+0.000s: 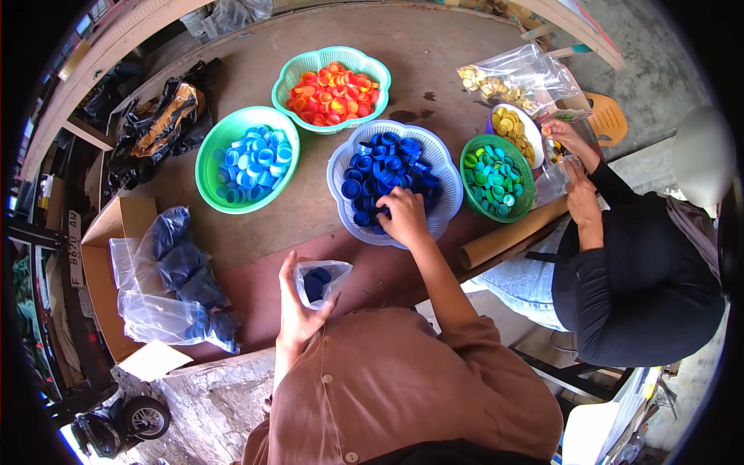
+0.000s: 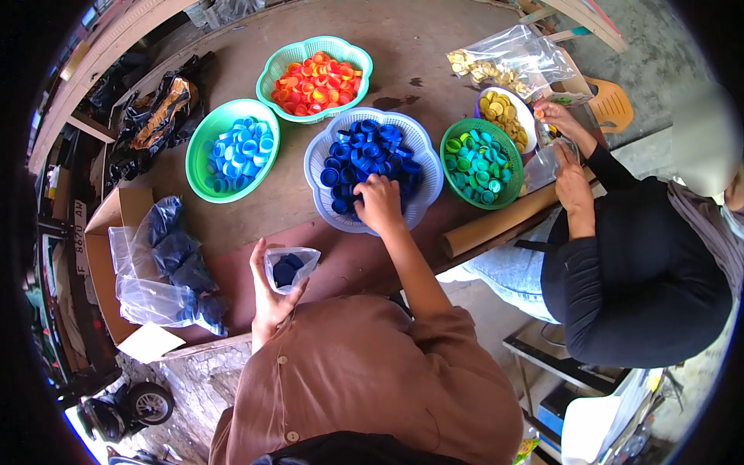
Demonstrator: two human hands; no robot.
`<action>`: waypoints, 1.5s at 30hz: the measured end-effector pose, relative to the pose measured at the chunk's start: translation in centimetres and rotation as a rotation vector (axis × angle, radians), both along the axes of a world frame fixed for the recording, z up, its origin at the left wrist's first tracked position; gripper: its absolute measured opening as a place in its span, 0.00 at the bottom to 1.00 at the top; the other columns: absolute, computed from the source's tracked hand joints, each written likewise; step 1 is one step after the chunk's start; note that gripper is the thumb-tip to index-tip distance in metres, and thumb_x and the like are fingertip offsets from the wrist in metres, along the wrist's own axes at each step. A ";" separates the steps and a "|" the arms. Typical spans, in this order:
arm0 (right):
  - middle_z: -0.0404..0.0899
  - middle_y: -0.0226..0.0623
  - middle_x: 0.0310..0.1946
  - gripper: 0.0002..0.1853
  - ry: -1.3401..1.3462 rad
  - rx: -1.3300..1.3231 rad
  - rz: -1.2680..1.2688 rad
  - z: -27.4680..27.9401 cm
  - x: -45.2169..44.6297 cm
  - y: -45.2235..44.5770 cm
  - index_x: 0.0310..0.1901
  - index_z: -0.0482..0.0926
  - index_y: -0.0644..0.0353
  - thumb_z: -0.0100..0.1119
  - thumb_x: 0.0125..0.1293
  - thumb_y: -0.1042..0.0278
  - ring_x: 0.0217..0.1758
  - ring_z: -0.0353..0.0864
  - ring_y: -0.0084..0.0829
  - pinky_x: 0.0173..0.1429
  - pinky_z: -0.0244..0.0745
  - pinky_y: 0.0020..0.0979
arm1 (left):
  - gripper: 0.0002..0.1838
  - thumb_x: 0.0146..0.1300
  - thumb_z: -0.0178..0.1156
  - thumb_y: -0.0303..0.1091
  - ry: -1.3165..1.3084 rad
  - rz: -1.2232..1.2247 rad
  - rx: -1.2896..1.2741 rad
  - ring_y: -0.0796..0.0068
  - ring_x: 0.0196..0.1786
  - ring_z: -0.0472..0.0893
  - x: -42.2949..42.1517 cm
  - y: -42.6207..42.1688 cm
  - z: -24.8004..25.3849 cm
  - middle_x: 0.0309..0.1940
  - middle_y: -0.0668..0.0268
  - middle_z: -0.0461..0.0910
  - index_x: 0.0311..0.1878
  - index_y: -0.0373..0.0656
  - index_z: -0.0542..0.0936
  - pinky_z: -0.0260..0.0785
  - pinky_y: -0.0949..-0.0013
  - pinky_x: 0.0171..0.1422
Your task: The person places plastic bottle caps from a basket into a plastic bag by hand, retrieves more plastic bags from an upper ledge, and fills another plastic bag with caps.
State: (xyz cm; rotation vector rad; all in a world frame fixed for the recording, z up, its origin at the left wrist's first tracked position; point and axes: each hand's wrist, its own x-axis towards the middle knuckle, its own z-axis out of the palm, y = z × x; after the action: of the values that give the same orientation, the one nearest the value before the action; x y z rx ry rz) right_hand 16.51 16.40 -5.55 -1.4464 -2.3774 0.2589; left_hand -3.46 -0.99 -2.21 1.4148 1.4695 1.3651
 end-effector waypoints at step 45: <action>0.74 0.37 0.23 0.12 0.006 0.110 0.251 -1.3 -2.4 1.5 0.33 0.81 0.53 0.64 0.42 0.72 0.29 0.77 0.39 0.35 0.73 0.36 | 0.50 0.41 0.68 0.23 0.011 0.030 0.034 0.63 0.49 0.72 0.7 -0.8 0.7 0.49 0.54 0.65 0.66 0.39 0.48 0.66 0.63 0.54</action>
State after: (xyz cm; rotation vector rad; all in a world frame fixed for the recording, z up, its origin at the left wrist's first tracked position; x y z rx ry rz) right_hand 14.13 17.95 -6.83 -1.0974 -2.5250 0.1895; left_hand -2.81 -1.79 -1.53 1.4283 1.4870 1.4092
